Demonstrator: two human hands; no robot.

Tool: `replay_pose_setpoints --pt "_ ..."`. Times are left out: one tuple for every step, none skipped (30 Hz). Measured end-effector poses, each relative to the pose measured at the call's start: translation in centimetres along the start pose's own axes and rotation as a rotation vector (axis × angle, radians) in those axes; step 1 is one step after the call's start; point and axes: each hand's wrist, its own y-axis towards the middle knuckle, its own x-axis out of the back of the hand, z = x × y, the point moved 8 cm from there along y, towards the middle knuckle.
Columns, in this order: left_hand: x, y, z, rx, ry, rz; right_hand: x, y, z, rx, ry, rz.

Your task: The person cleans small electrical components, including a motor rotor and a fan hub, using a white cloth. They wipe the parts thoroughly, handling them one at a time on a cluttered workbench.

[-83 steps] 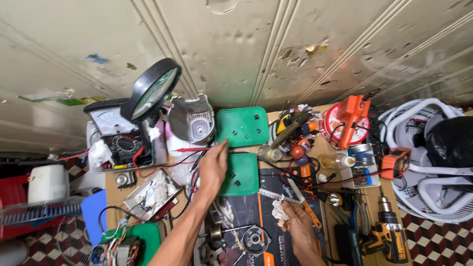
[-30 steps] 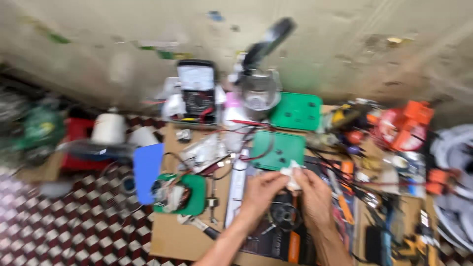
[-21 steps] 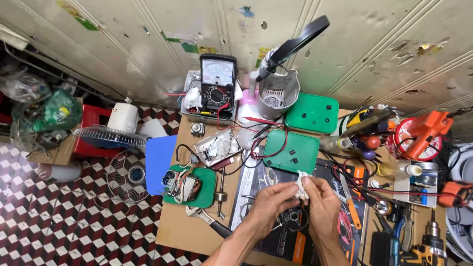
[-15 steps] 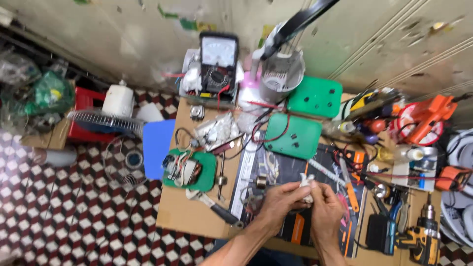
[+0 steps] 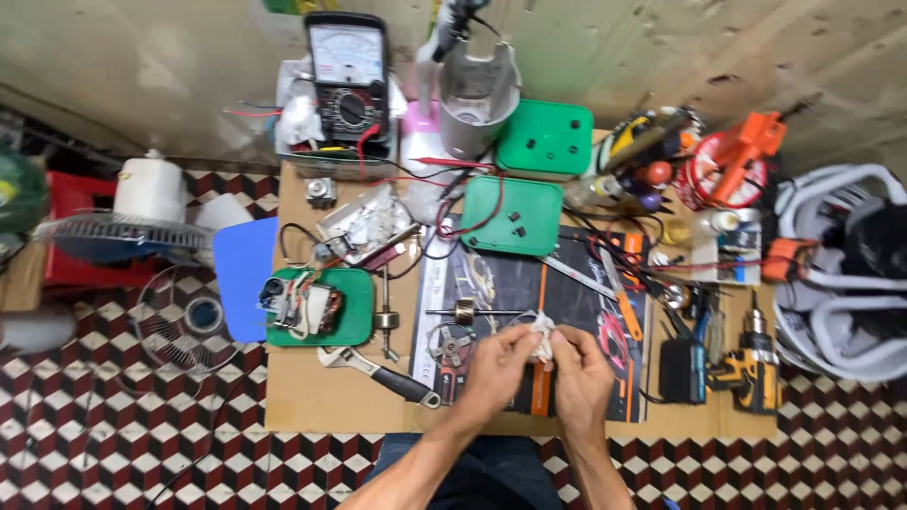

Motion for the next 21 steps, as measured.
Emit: replay_pose_setpoints --pt "0.1 -0.3 -1.0 0.003 -0.001 0.017 0.3 0.0 -0.1 0.004 -0.001 -0.017" --pt "-0.1 -0.4 -1.6 0.068 -0.106 0.084 0.2 0.2 -0.1 0.01 0.012 -0.002" --pt "-0.3 -0.6 -2.4 0.136 -0.211 0.151 0.0 0.3 -0.1 0.017 0.025 0.014" --pt "-0.3 -0.6 -2.6 0.137 -0.208 0.16 0.0 0.2 0.2 0.02 0.027 0.005" --pt "-0.2 -0.6 -2.7 0.159 -0.235 0.151 -0.2 0.1 0.6 0.024 0.008 0.013" --pt "-0.1 -0.6 -2.8 0.18 -0.262 0.14 -0.4 0.0 0.9 0.026 -0.01 0.024" --pt "-0.1 -0.6 -2.8 0.181 -0.258 0.145 -0.5 0.0 0.8 0.028 -0.007 0.018" --pt "0.0 -0.6 -2.6 0.199 -0.308 0.123 -0.8 0.2 0.7 0.033 0.058 0.032" --pt "0.1 -0.6 -2.4 0.218 -0.358 0.1 -1.0 0.3 0.7 0.039 0.123 0.046" --pt "-0.1 -0.3 -2.1 0.217 -0.355 0.101 -1.1 0.4 0.9 0.04 0.126 0.045" --pt "-0.1 -0.1 -1.7 0.222 -0.348 0.063 -1.2 0.6 1.2 0.056 0.147 0.054" --pt "0.2 0.0 -1.3 0.227 -0.341 0.016 -1.6 0.5 1.4 0.065 0.169 0.071" --pt "0.1 0.0 -1.4 0.228 -0.339 0.008 -1.5 0.3 1.3 0.059 0.171 0.076" --pt "-0.1 0.1 -1.5 0.218 -0.326 -0.003 -1.2 0.3 1.3 0.065 0.055 0.067" --pt "-0.3 0.2 -1.7 0.209 -0.314 -0.015 -1.0 0.2 1.3 0.071 -0.061 0.058" --pt "-0.5 0.1 -1.8 0.204 -0.318 -0.017 -1.3 -0.2 2.8 0.074 -0.064 0.062" --pt "-0.5 0.1 -1.8 0.205 -0.308 -0.052 -1.9 -0.7 5.3 0.222 -0.284 0.076" --pt "-0.7 0.1 -1.8 0.208 -0.297 -0.078 -2.5 -1.4 7.8 0.371 -0.505 0.079" --pt "-0.8 0.3 -1.9 0.206 -0.299 -0.071 -2.7 -1.2 8.3 0.375 -0.508 0.073" --pt "-0.8 0.4 -2.0 0.202 -0.293 -0.077 -2.8 -1.2 8.8 0.379 -0.498 0.086" --pt "-0.8 0.5 -2.0 0.197 -0.286 -0.082 -2.9 -1.2 9.2 0.383 -0.488 0.098"
